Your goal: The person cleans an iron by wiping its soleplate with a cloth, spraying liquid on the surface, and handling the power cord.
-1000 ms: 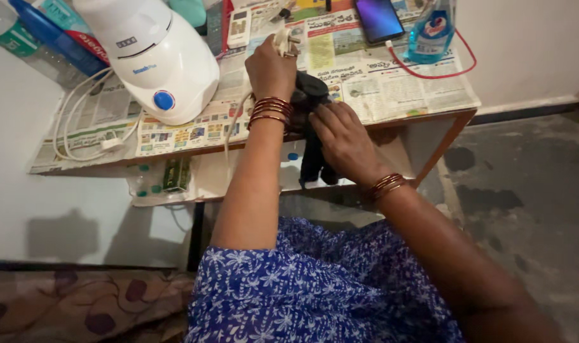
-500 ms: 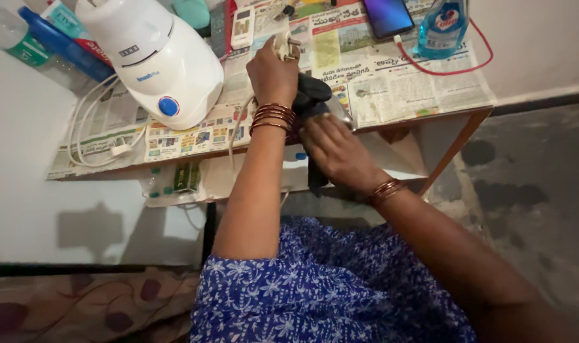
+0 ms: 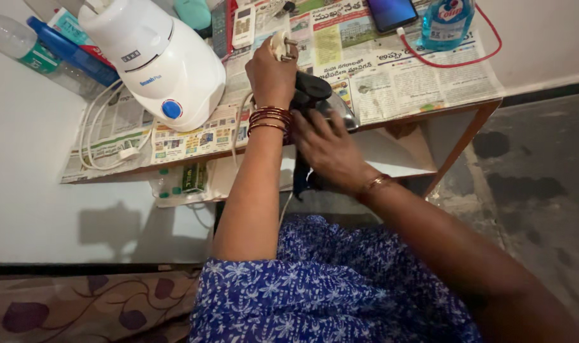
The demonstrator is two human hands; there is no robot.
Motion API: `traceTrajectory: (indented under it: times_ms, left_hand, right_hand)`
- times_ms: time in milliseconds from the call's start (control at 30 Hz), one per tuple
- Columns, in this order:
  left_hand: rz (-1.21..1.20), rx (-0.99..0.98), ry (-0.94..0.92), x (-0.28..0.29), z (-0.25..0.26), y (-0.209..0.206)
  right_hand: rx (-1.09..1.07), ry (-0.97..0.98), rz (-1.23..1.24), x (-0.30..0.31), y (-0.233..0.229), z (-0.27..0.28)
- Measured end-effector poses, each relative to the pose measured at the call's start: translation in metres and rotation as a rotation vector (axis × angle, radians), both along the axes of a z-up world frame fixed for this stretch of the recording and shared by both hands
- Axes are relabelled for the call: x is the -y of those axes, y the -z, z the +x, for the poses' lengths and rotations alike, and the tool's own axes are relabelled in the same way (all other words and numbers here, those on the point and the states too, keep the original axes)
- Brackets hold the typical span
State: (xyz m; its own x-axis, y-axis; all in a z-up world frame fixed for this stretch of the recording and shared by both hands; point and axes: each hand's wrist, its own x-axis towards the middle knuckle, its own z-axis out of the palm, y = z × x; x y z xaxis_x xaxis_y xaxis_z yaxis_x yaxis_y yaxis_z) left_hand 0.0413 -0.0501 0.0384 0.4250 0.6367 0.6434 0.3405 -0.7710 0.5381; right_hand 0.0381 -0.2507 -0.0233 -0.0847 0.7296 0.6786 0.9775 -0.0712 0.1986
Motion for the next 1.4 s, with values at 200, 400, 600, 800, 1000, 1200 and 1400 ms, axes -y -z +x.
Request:
traceTrajectory:
  times_ms: [200, 400, 600, 800, 1000, 1200, 1400]
  left_hand:
    - [0.051, 0.065, 0.015, 0.006, -0.002, -0.002]
    - [-0.065, 0.011, -0.030, 0.010, -0.006, -0.006]
    - [0.132, 0.107, 0.007, -0.001, -0.001, 0.016]
    - [0.206, 0.215, -0.035, 0.001, 0.001, 0.022]
    - [0.146, 0.124, 0.007, 0.002, -0.004, 0.016]
    - [0.143, 0.135, -0.014, -0.001, -0.001, 0.017]
    - [0.212, 0.157, 0.003, -0.006, 0.001, 0.024]
  right_hand:
    - [-0.236, 0.014, 0.097, 0.035, -0.005, 0.013]
    - [-0.359, 0.157, 0.237, 0.036, -0.012, 0.003]
    - [-0.516, 0.197, 0.233, 0.024, -0.017, 0.015]
    - [-0.801, 0.053, 0.173, -0.002, -0.012, 0.069]
    - [-0.912, 0.058, 0.163, -0.034, -0.002, 0.099]
    - [-0.665, 0.144, 0.308, 0.012, -0.002, 0.045]
    - [-0.134, 0.121, 0.122, 0.063, 0.013, 0.025]
